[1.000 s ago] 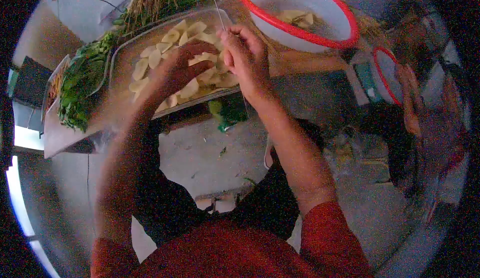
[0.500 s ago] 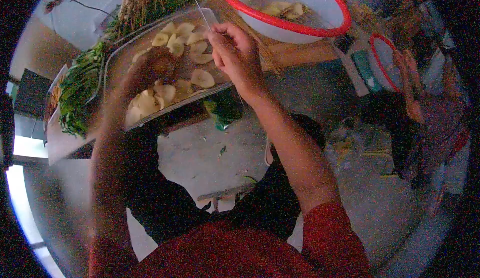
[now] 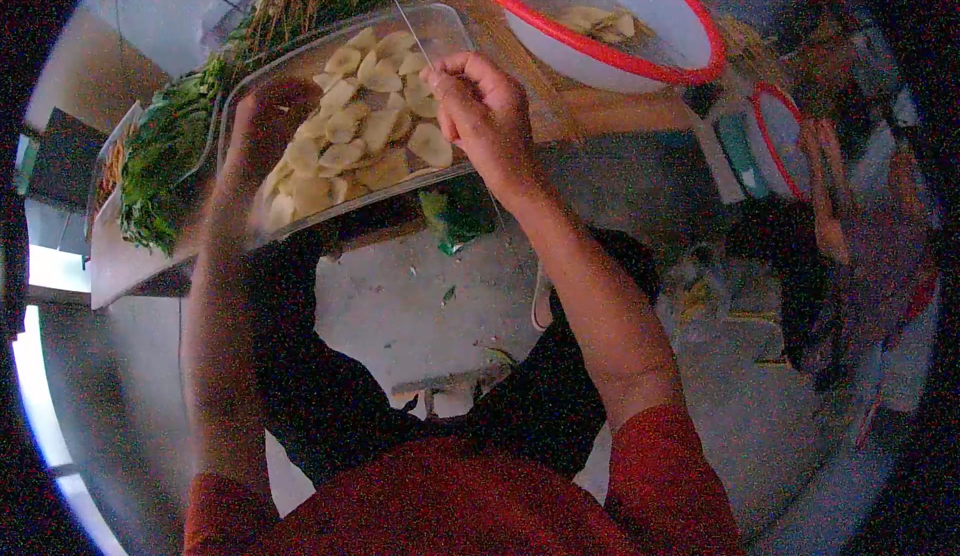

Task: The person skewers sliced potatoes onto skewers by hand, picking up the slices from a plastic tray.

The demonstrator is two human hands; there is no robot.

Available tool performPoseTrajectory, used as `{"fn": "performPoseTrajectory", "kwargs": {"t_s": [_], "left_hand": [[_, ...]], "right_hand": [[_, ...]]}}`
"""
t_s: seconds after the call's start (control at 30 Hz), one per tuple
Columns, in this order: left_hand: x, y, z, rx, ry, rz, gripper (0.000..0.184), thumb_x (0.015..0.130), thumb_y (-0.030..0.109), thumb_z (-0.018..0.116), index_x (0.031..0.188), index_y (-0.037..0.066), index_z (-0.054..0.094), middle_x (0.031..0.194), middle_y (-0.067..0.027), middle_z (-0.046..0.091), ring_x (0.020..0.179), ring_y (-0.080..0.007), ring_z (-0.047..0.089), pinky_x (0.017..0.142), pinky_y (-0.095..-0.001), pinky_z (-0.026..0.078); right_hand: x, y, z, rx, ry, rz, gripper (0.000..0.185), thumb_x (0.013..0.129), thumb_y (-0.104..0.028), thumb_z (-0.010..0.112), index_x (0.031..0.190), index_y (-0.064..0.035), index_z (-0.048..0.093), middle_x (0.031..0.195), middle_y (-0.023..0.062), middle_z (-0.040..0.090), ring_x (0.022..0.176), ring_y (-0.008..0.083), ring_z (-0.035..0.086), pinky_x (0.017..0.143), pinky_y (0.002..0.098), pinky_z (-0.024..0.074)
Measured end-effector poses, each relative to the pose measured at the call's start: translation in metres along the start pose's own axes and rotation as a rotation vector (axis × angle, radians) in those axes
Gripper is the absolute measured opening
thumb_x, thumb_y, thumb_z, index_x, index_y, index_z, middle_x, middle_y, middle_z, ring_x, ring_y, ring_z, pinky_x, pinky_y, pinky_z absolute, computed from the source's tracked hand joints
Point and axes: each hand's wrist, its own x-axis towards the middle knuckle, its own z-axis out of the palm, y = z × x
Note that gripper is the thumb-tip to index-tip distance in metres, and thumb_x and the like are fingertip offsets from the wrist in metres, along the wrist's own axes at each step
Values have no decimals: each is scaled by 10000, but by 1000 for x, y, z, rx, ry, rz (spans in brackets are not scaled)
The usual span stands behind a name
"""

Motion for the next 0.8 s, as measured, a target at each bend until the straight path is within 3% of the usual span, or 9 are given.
{"fn": "performPoseTrajectory", "kwargs": {"t_s": [0.13,0.2,0.23,0.33,0.37,0.47,0.6,0.67,0.8], "left_hand": [[-2,20,9,93,-108,13,168,807,120,659,956,42,663,938,-103,672,818,-159,628,733,-300,501],[-5,26,23,16,-227,24,234,792,176,682,991,56,654,978,-118,660,873,-211,634,772,-332,495],[-9,49,23,189,-224,39,301,750,253,689,974,55,656,942,-147,646,890,-310,613,790,-390,475],[-9,28,54,321,-210,203,379,724,296,707,1028,79,638,939,-135,642,905,-320,599,799,-418,459],[-7,24,56,319,-299,152,421,709,322,711,1046,86,624,950,-121,636,906,-313,596,797,-427,448],[-3,20,62,390,-288,157,397,701,316,711,1009,79,628,947,-121,629,892,-308,600,787,-431,451],[-6,15,62,290,-208,223,344,700,282,710,968,82,629,906,-124,623,871,-310,603,749,-436,469],[-6,20,61,408,-220,105,255,769,213,653,968,58,620,953,-163,631,925,-338,595,776,-422,488],[-4,21,57,496,-244,87,215,788,186,620,955,53,610,934,-172,629,928,-342,590,770,-434,488]], "right_hand": [[0,2,3,-74,-9,-14,189,892,-233,557,901,-44,570,545,-45,448,451,19,376,409,193,283],[0,3,4,-78,-13,-22,189,893,-229,555,900,-41,571,554,-45,457,459,20,385,415,194,295],[0,5,4,-68,-14,-11,185,892,-221,555,901,-37,571,561,-47,460,465,20,391,419,195,302],[0,5,4,-51,-21,1,176,890,-207,555,899,-32,570,568,-51,461,471,19,396,423,195,307],[-1,5,4,-41,-23,2,172,889,-202,556,896,-31,570,568,-53,458,472,17,396,422,195,305],[-4,8,4,-103,-29,1,187,915,-227,520,958,-56,579,550,-60,400,464,10,318,404,180,226],[-6,8,2,-108,-45,7,183,912,-222,524,960,-54,579,550,-58,406,466,9,329,403,179,232],[-6,6,2,-73,-36,22,159,894,-205,551,880,-47,570,566,-63,448,462,8,380,414,189,287],[-6,6,1,-76,-39,3,158,895,-203,547,881,-48,572,568,-64,449,462,6,376,416,188,289]]}}
